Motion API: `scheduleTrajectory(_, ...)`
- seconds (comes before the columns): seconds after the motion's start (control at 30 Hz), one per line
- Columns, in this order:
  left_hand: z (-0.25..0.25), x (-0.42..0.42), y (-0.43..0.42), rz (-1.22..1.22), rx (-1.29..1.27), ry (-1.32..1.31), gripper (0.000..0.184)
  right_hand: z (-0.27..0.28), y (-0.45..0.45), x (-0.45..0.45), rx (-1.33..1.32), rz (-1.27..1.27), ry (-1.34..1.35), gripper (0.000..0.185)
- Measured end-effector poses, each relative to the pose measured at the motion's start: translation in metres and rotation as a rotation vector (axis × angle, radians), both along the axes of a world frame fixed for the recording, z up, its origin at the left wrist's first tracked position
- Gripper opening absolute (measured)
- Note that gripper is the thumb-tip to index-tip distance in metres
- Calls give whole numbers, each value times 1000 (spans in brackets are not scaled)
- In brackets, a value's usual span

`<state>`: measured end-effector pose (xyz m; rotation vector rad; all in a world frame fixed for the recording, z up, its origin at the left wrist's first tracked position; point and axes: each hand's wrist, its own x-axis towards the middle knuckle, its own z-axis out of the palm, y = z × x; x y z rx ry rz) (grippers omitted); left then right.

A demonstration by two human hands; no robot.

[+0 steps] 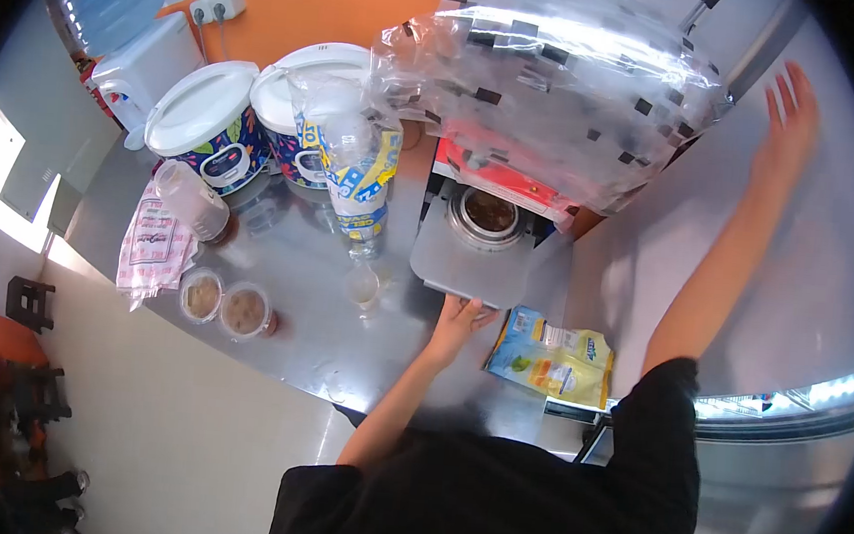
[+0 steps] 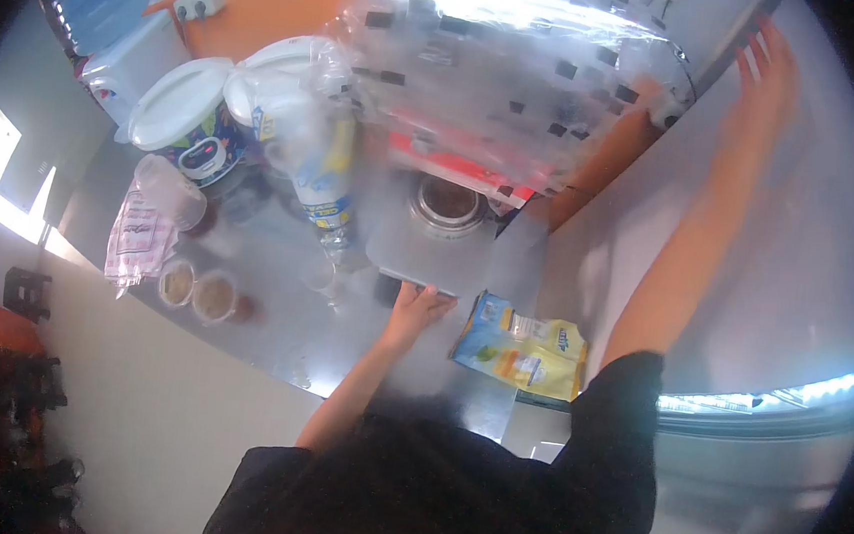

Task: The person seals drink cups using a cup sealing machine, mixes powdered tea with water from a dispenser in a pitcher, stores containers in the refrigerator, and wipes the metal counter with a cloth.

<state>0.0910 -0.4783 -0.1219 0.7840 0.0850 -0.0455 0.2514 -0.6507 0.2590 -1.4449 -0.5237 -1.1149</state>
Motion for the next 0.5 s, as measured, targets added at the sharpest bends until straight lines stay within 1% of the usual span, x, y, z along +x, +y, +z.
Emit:
scheduleTrajectory(0.03, 0, 12, -2, 19, -8, 0, 47, 6, -22, 54, -100, 88, 10, 36)
scheduleTrajectory(0.1, -1, 36, -1, 16, 8, -28, 47, 21, -28, 120, -109, 336, 254, 39)
scheduleTrajectory(0.17, -4, 59, -4, 35, -4, -27, 44, 28, -9, 139, 282, 498, 627, 45)
scheduleTrajectory(0.23, -3, 82, -6, 84, -38, -12, 39, 27, -8, 177, 243, 178, 592, 47)
scheduleTrajectory(0.27, -1, 92, -5, 94, -13, 0, 35, 32, -10, 194, 227, 24, 569, 48)
scheduleTrajectory(0.37, 8, 117, -1, 141, 58, 56, 27, 63, -28, 227, 261, 540, 502, 41)
scheduleTrajectory(0.4, 10, 121, 0, 161, 84, 88, 25, 73, -2, 176, 245, 559, 527, 33)
scheduleTrajectory(0.43, 12, 124, 1, 179, 111, 121, 23, 89, -14, 192, 6, 885, 571, 31)
scheduleTrajectory(0.5, 14, 126, 2, 189, 53, 89, 23, 114, -53, 236, -503, 1501, 610, 28)
